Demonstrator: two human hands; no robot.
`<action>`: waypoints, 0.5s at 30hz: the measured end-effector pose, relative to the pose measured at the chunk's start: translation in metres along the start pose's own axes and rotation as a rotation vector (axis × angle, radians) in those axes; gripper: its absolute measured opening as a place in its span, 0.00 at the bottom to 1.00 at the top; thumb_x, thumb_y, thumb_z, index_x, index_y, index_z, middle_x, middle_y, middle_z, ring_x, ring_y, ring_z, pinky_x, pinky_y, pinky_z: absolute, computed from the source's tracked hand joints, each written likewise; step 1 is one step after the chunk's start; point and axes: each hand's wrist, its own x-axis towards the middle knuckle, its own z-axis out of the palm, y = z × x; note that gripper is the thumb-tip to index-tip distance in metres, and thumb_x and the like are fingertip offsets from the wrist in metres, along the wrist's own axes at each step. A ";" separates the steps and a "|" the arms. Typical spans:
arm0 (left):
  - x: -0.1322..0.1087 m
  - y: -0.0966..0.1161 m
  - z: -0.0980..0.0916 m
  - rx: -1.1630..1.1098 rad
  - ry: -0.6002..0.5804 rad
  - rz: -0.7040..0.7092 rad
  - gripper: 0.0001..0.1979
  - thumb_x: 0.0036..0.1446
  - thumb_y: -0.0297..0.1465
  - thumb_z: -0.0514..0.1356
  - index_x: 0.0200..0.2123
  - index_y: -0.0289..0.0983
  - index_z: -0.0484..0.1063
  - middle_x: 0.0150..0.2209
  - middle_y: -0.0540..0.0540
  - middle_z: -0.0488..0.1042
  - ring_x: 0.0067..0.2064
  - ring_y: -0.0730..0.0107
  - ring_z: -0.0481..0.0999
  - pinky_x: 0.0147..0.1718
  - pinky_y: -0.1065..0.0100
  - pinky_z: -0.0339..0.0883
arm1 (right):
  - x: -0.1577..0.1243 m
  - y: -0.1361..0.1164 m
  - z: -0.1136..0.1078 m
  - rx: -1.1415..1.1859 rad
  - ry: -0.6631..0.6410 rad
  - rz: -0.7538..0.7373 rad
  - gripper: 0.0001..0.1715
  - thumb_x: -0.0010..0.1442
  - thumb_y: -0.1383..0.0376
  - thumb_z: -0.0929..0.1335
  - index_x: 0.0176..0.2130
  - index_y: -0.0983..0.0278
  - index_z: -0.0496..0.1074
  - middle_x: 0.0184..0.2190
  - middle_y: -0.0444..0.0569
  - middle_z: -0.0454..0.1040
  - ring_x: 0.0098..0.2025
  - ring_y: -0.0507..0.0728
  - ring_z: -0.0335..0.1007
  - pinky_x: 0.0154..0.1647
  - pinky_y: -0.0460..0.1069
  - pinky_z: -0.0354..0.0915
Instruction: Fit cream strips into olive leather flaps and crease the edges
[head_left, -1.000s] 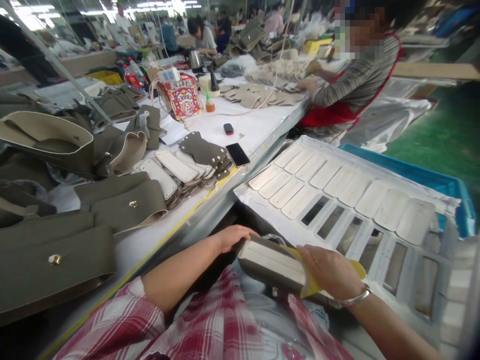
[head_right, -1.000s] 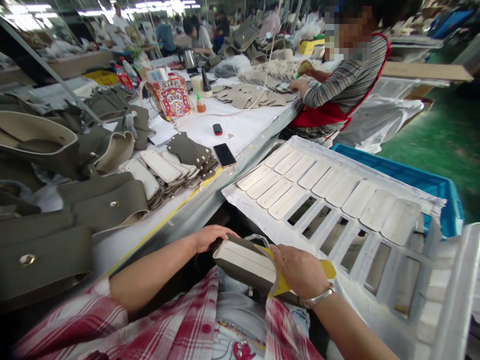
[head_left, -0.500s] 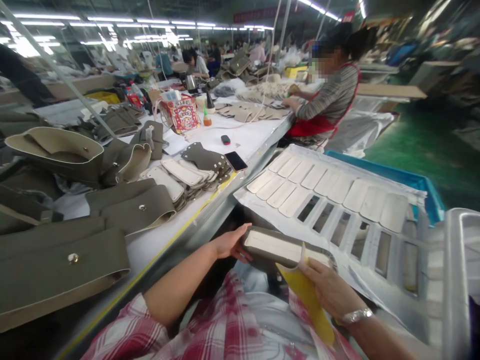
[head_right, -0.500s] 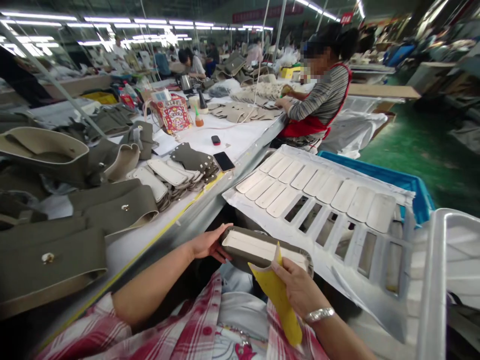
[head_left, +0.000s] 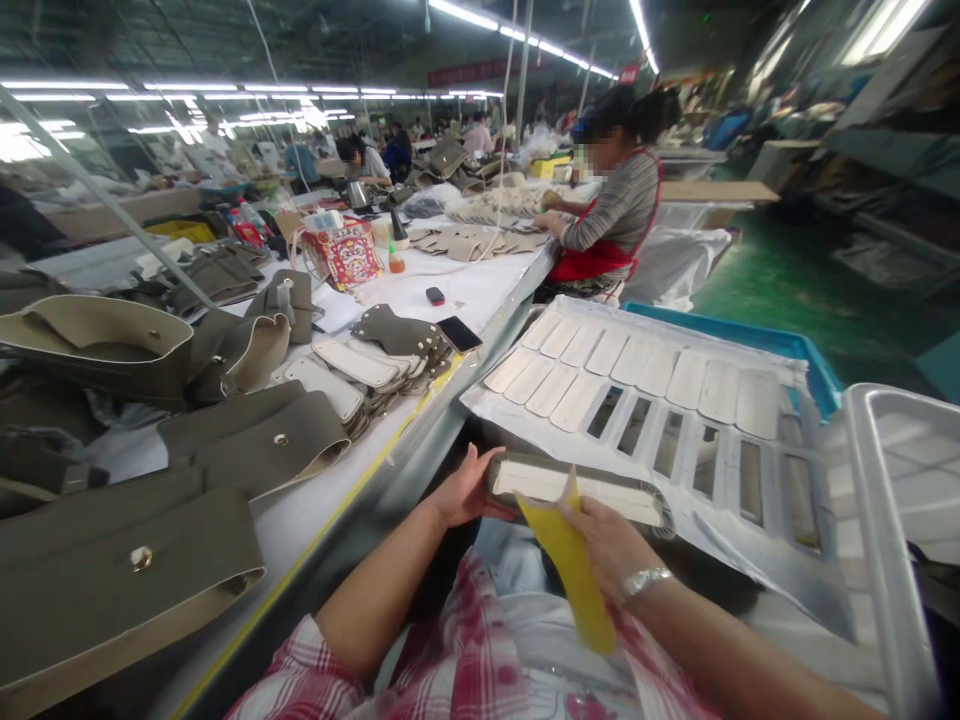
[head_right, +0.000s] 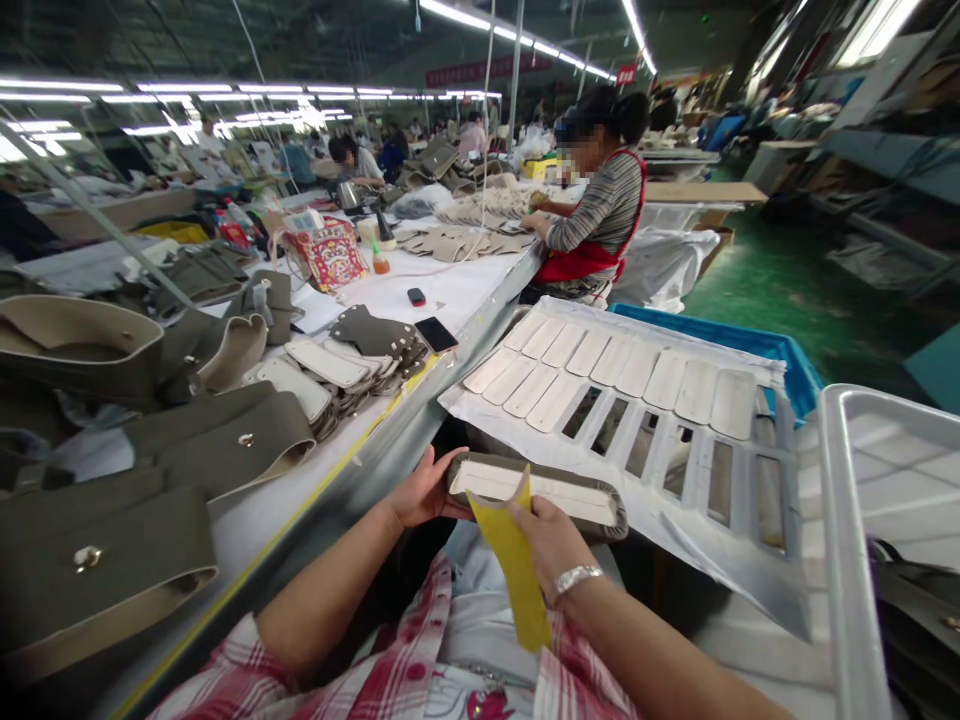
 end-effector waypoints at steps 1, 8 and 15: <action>0.000 -0.001 -0.002 -0.005 -0.008 0.002 0.35 0.51 0.60 0.40 0.57 0.49 0.56 0.54 0.42 0.65 0.39 0.59 0.76 0.36 0.54 0.69 | 0.003 0.001 0.012 0.059 0.016 0.019 0.10 0.56 0.57 0.62 0.33 0.61 0.63 0.27 0.48 0.73 0.28 0.57 0.71 0.29 0.51 0.67; -0.002 -0.011 -0.002 -0.083 -0.016 0.128 0.33 0.55 0.56 0.43 0.58 0.46 0.55 0.54 0.42 0.64 0.46 0.58 0.73 0.40 0.57 0.67 | -0.004 0.017 0.051 0.284 -0.065 0.296 0.10 0.59 0.58 0.61 0.33 0.63 0.63 0.25 0.49 0.73 0.27 0.56 0.72 0.29 0.50 0.68; -0.004 -0.018 0.002 -0.128 0.005 0.227 0.38 0.52 0.57 0.48 0.60 0.42 0.53 0.52 0.39 0.67 0.45 0.56 0.72 0.42 0.58 0.66 | 0.003 0.011 0.052 0.231 -0.224 0.438 0.15 0.60 0.59 0.62 0.30 0.68 0.67 0.15 0.42 0.66 0.12 0.44 0.53 0.10 0.39 0.41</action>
